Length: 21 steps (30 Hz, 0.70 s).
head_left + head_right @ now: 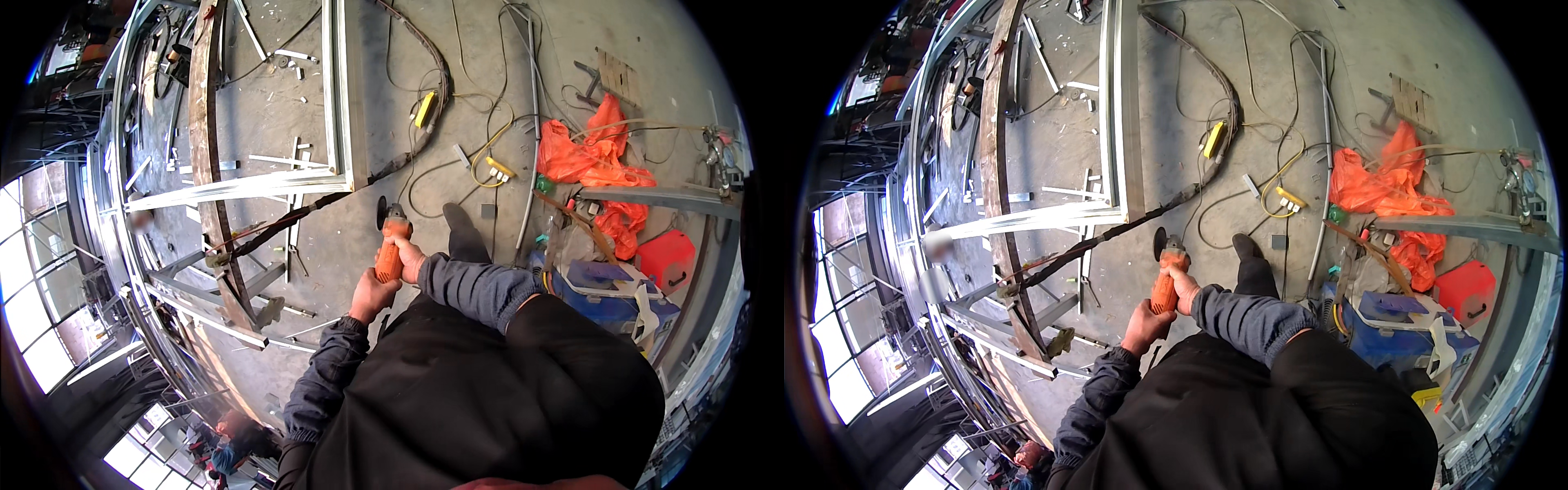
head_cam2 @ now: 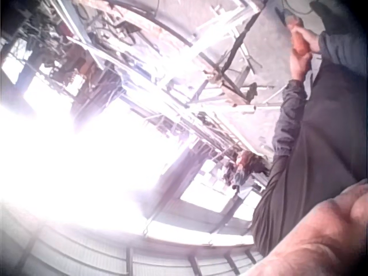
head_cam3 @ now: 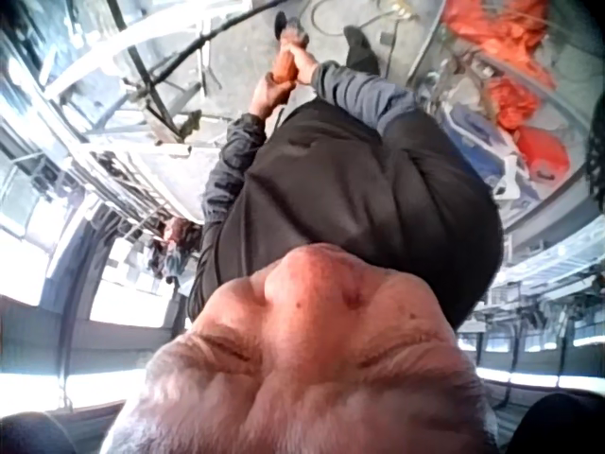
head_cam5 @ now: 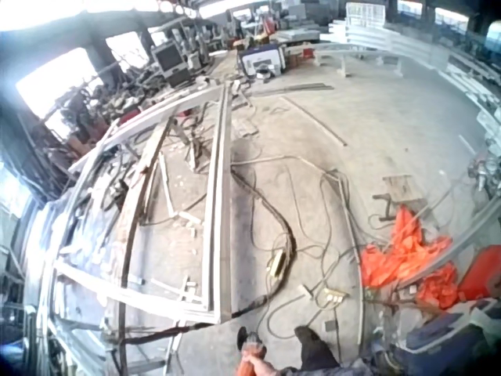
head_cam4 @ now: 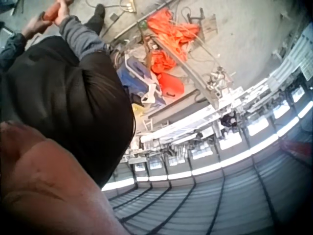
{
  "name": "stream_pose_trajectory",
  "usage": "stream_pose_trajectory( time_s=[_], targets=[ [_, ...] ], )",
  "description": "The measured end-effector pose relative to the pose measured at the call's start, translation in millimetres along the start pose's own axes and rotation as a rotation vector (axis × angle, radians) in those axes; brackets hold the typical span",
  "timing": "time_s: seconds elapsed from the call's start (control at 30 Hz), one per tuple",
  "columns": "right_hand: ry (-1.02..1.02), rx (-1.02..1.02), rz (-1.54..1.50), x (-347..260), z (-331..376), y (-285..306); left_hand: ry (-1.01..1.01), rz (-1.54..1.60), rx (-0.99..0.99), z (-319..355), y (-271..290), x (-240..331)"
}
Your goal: The person uses an angle grinder to smooth and deburr the edges of a large rectangular metal frame lying on the workshop floor. They repeatedly reposition the frame and grind multiple sides and corners, producing sparks throughout the process.
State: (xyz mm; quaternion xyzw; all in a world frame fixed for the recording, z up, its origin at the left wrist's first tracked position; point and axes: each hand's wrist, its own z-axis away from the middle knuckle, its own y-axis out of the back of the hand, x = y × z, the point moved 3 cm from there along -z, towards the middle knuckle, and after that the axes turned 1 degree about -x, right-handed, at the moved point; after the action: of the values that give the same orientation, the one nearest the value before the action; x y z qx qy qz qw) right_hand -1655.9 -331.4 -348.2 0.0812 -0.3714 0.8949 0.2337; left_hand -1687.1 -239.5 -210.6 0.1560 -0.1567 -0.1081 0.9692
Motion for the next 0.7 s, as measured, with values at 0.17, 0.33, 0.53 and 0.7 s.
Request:
stream_pose_trajectory(
  time_s=[0.17,0.33,0.53,0.7],
  targets=[
    [0.069,-0.041,0.008,1.6,33.9,-35.3,-0.127,0.076,-0.116,24.2,29.7,6.0],
    [0.148,-0.014,0.027,19.1,17.2,-55.1,-0.234,0.063,-0.141,20.6,59.7,-8.9],
    [0.373,0.169,0.045,32.4,-25.0,-78.3,-0.235,-0.007,-0.261,-21.3,103.4,-27.0],
    [0.428,0.235,-0.082,59.2,-86.4,-68.8,-0.226,-0.235,-0.343,-67.0,142.5,-44.6]
  ],
)
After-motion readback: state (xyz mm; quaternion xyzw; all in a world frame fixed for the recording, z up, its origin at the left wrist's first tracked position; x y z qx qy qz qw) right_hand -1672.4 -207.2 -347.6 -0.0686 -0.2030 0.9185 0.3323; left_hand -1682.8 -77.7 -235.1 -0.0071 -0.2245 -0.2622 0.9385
